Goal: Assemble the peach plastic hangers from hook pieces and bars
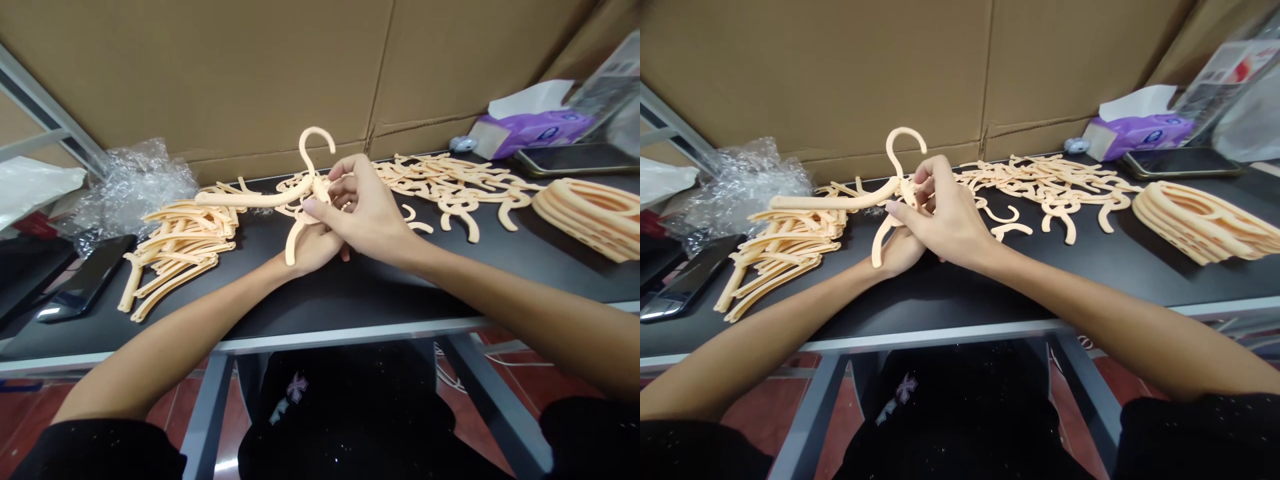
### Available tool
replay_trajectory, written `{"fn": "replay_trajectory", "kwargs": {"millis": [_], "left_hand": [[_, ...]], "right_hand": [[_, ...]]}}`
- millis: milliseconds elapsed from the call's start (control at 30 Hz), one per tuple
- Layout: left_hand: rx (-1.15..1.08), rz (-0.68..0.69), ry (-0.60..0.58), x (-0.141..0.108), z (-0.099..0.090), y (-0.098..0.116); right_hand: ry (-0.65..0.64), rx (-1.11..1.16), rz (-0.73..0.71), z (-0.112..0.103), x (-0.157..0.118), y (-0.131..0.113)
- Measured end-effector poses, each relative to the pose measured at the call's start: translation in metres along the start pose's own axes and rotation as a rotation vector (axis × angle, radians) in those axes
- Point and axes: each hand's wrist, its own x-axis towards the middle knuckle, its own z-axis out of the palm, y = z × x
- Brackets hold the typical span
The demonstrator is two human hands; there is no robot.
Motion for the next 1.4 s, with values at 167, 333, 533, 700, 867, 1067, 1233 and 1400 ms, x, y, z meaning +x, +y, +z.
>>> {"fn": "replay_trajectory", "kwargs": {"millis": [167, 333, 533, 700, 867, 1067, 1233, 1400], "left_hand": [[0.063, -0.008, -0.053, -0.002, 0.000, 0.003], [0.140, -0.006, -0.092, -0.001, -0.003, 0.001], [0.161, 0.089, -0.144, -0.005, -0.003, 0.003], [0.103, 0.063, -0.133, -0.006, -0.005, 0.005], [-0.034, 0.000, -0.048, -0.002, -0.009, 0.007], [-0.212, -0.094, 0.093, -0.001, -0.012, 0.016], [-0.229, -0.080, 0.204, 0.000, -0.015, 0.018], [-0.278, -0.093, 0.234, 0.001, -0.017, 0.014]], "right_hand": [[-0.152, 0.104, 0.213, -0.004, 0.005, -0.004], [-0.185, 0.168, 0.198, -0.007, 0.006, -0.004], [-0.034, 0.252, 0.123, -0.011, 0.013, 0.007], [0.033, 0.273, 0.076, -0.022, 0.021, 0.009], [0.083, 0.309, 0.010, -0.034, 0.026, 0.007], [-0.030, 0.262, 0.094, -0.037, 0.020, -0.001], [-0.132, 0.235, 0.123, -0.030, 0.018, -0.001], [-0.166, 0.217, 0.114, -0.023, 0.015, 0.003]]}}
